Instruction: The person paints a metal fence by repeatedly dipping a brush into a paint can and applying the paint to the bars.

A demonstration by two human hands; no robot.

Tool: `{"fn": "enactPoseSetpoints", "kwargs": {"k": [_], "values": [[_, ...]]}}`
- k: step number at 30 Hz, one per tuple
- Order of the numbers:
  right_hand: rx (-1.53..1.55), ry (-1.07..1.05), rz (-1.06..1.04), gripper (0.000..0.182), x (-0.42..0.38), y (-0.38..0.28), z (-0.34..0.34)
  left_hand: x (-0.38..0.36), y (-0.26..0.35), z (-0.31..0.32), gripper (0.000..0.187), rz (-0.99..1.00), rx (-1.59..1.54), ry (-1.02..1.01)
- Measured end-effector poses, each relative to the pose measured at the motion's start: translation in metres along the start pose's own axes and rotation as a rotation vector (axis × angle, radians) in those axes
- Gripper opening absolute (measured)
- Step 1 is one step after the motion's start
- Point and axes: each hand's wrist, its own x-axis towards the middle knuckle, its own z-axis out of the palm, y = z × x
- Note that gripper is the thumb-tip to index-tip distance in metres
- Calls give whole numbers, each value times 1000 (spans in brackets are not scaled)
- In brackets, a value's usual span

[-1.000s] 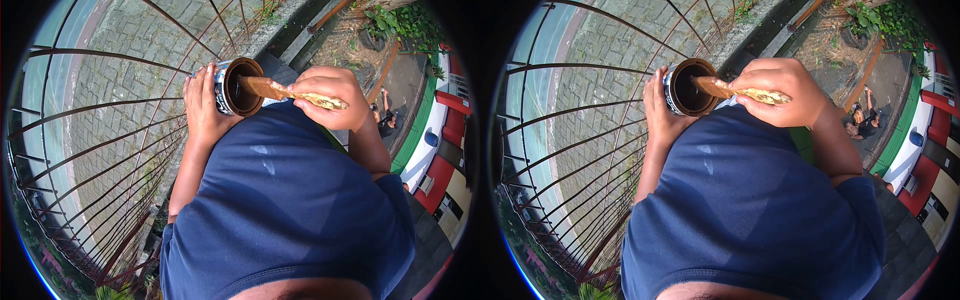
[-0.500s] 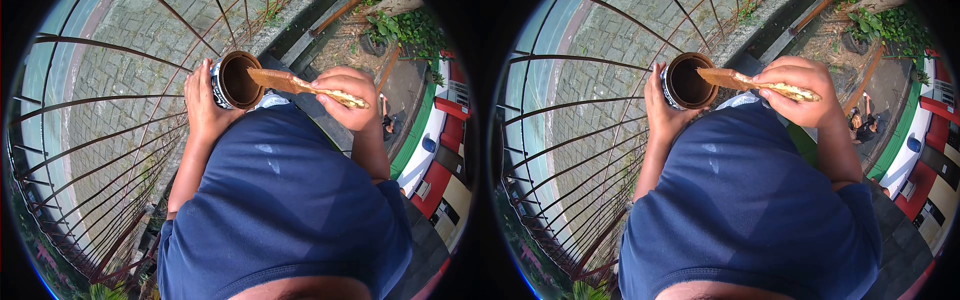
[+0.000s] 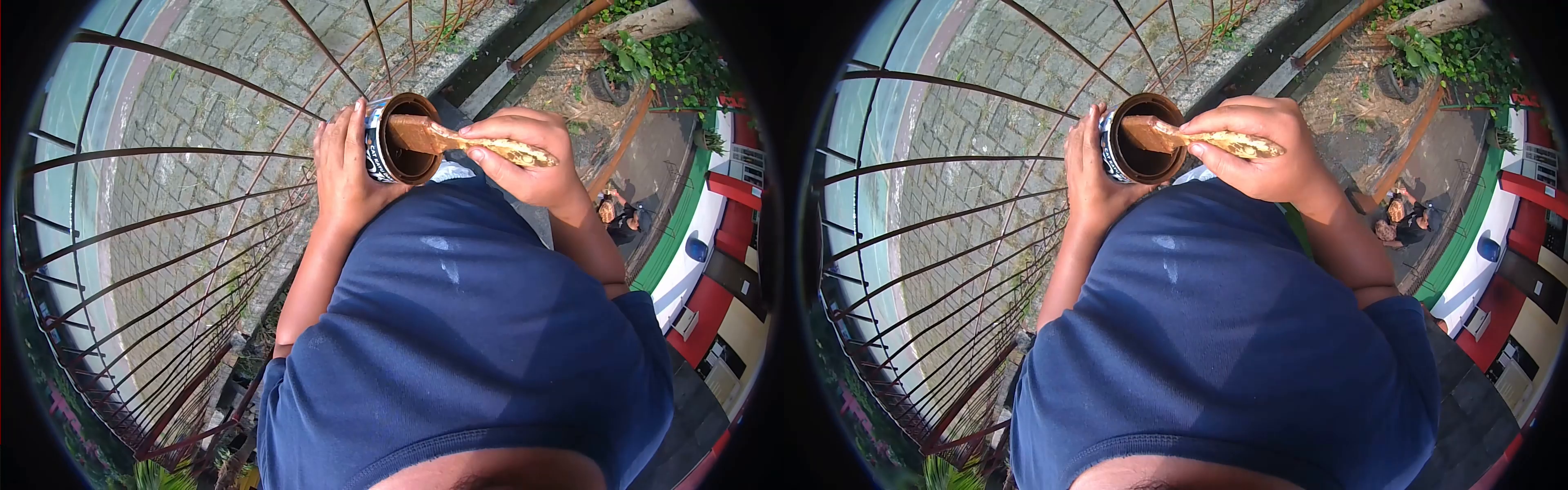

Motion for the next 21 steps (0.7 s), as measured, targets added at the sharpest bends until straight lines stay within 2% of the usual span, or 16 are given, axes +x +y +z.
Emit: {"fn": "enactPoseSetpoints", "kwargs": {"k": [14,17,21], "values": [[31,150,-23,15,-14,12,-12,-3,0,-3,141,-76,-30,14],[132,179,20,16,-19,15,-13,-3,-1,-2,141,-78,-33,17],[390,274,187,14,-25,17,-12,-2,0,-1,139,-89,-20,28]]}}
